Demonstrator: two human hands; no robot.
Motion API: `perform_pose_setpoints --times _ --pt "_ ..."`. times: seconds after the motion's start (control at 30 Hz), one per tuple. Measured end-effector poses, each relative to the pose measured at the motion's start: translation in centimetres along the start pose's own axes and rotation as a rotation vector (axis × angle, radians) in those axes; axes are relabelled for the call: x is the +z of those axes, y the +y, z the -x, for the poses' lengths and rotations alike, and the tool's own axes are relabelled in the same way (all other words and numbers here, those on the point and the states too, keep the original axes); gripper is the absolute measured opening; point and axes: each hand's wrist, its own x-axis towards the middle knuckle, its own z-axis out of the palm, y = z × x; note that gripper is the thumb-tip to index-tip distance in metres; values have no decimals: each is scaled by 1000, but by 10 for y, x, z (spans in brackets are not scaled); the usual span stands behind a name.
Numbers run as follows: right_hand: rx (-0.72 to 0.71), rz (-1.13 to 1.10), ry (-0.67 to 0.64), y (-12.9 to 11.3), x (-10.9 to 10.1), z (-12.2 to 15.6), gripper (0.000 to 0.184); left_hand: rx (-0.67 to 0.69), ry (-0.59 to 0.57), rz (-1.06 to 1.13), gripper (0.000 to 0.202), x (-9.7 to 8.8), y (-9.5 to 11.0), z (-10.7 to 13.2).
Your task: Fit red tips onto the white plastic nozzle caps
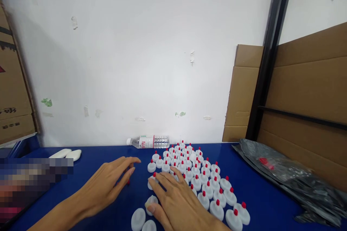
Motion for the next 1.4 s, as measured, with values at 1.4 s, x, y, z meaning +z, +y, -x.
perform_pose_setpoints --times 1.4 --pt "184 -105 135 17 -4 -3 35 -118 -155 10 27 7 -25 -5"
